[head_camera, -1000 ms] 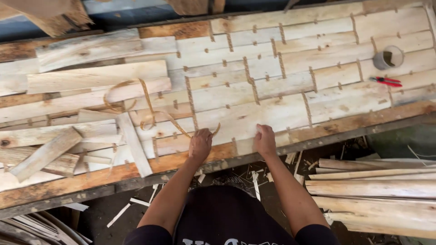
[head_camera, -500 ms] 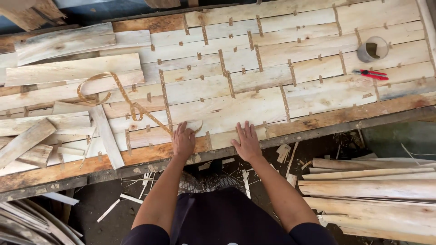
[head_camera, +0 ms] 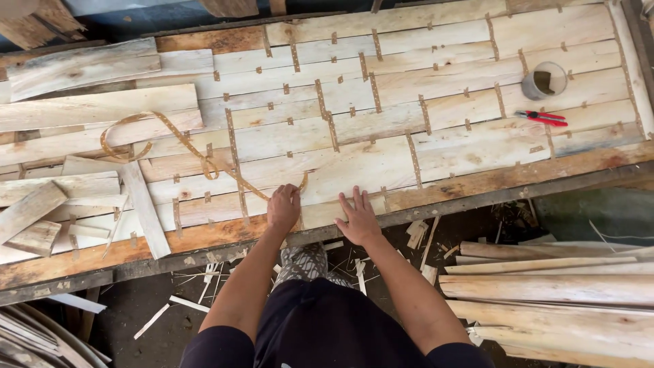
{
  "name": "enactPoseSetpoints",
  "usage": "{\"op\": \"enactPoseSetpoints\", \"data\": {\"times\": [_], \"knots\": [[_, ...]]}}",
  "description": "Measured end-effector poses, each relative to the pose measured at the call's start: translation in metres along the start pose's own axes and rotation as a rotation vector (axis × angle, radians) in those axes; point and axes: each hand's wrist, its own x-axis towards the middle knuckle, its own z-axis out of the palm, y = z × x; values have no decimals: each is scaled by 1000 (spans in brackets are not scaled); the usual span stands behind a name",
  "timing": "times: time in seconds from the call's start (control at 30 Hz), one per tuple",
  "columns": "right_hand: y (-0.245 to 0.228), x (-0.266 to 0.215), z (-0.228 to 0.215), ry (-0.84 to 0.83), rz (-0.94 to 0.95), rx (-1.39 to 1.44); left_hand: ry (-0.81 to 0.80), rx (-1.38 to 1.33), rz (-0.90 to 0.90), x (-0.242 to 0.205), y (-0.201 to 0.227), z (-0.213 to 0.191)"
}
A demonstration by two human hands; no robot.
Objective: Fitting, gluing, and trimming small wooden strips to create a patterned wooden panel.
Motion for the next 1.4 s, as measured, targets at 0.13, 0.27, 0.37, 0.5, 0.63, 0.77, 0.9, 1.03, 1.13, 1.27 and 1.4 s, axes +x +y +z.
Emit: {"op": "enactPoseSetpoints", "data": {"times": [0.13, 0.27, 0.37, 0.5, 0.63, 0.77, 0.9, 1.03, 1.13, 1.27, 1.4], "knots": [[6, 1, -5, -38, 2, 48, -83, -81, 5, 11, 30, 1], [10, 6, -2, -22, -44, 65, -34, -116, 93, 29, 44, 15], [10, 8, -5, -43, -42, 58, -21, -125, 160, 43, 54, 26], [13, 3, -5, -19, -51, 123, -7, -135, 242, 56, 76, 40], [34, -1, -14, 26, -129, 275, -20, -118, 296, 63, 92, 65], [60, -2, -46, -17, -108, 496, 12, -119, 389, 80, 119, 81], [119, 12, -46, 337, -95, 515, 7, -168, 406, 90, 149, 101], [171, 21, -58, 373, -54, 348, -32, -85, 359, 96, 177, 111], [199, 26, -65, 303, -45, 225, -28, -94, 373, 99, 190, 126], [204, 37, -76, 168, -50, 27, 7, -86, 371, 109, 199, 138], [200, 32, -99, -11, 17, 35, 0, -52, 400, 116, 198, 153]]}}
